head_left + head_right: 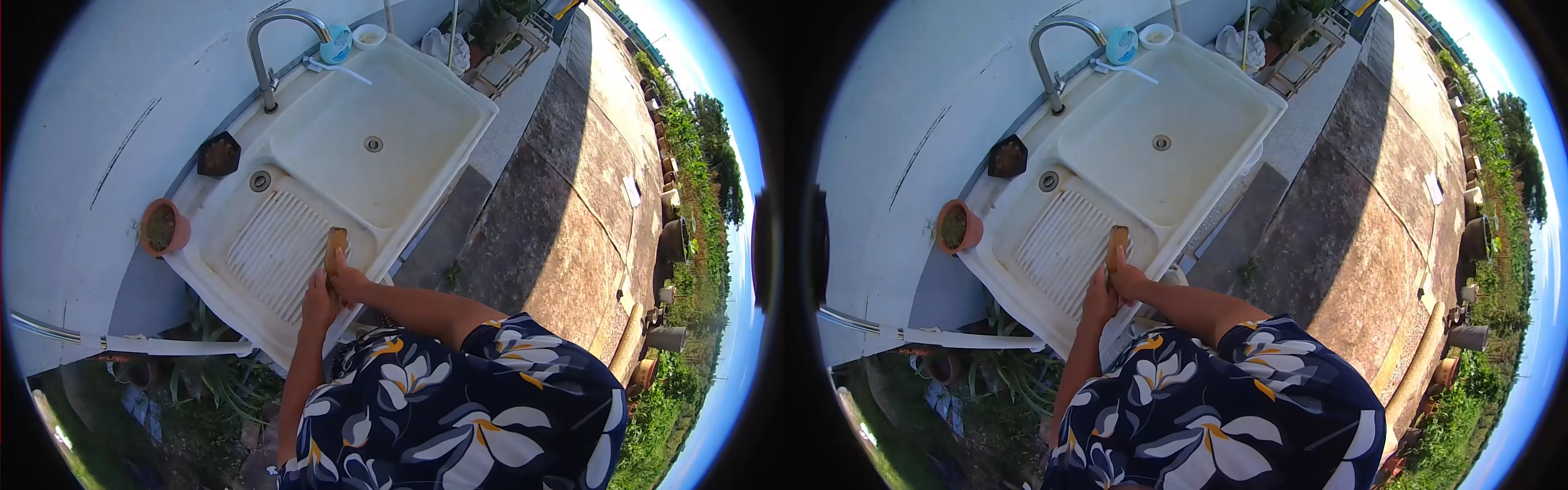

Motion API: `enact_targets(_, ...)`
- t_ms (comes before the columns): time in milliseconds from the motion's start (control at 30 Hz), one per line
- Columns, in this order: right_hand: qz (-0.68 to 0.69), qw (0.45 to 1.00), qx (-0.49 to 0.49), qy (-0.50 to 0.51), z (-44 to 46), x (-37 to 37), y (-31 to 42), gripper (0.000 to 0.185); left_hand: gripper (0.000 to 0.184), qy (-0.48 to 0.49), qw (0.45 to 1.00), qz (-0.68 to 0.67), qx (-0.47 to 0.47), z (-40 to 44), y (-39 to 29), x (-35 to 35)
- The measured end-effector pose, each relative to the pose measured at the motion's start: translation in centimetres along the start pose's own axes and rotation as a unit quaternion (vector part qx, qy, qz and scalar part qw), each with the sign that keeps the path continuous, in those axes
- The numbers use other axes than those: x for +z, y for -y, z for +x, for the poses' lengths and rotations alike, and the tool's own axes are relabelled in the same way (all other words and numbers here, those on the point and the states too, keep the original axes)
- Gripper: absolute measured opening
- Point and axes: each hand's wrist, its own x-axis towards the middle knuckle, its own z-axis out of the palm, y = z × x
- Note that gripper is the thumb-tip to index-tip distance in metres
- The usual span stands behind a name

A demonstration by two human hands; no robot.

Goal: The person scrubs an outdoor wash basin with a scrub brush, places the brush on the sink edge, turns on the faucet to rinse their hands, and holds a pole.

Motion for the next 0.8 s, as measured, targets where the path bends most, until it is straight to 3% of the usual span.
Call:
enact_targets(33,-0.005,1.000,-0.015,-0.005,0.1,-1.1,-0.5,0.070,0.064,0.048,0.996,0.052,-0.049,0.2,-1.5,0.2)
enact_targets(67,-0.050,0.998,-0.044,-0.020,-1.0,-2.9,-0.1,0.060,0.066,-0.002,0.995,0.087,-0.041,0.2,-1.7,1.7)
enact_targets(100,-0.134,0.970,-0.139,-0.145,0.5,-3.8,-2.2,0.053,0.067,-0.051,0.990,0.123,-0.034,0.2,-1.5,3.1)
enact_targets(233,-0.201,0.901,-0.150,-0.355,0.4,-12.0,-2.5,0.052,0.065,-0.147,0.957,0.246,-0.046,1.8,-1.2,4.8)
enact_targets(400,-0.329,0.805,-0.128,-0.476,6.1,-13.1,-6.0,0.049,0.059,-0.035,0.986,0.153,-0.054,3.4,-0.1,1.5)
enact_targets(433,-0.329,0.812,-0.129,-0.465,5.2,-13.0,-4.7,0.049,0.058,-0.018,0.990,0.133,-0.044,3.0,0.5,0.7)
enact_targets(500,-0.387,0.881,-0.017,-0.272,3.1,-12.6,-2.1,0.040,0.052,-0.011,0.987,0.145,-0.071,-0.1,2.6,-0.7)
enact_targets(567,-0.389,0.881,-0.024,-0.269,3.3,-12.6,-2.0,0.039,0.051,-0.030,0.981,0.189,-0.032,-2.4,5.5,-1.4)
enact_targets(667,-0.398,0.874,-0.025,-0.276,3.2,-12.5,-2.3,0.038,0.048,-0.061,0.979,0.193,0.001,-1.9,4.7,-2.0)
enact_targets(800,-0.413,0.861,-0.031,-0.296,3.7,-12.4,-2.7,0.031,0.045,-0.061,0.978,0.192,0.055,4.8,1.4,0.7)
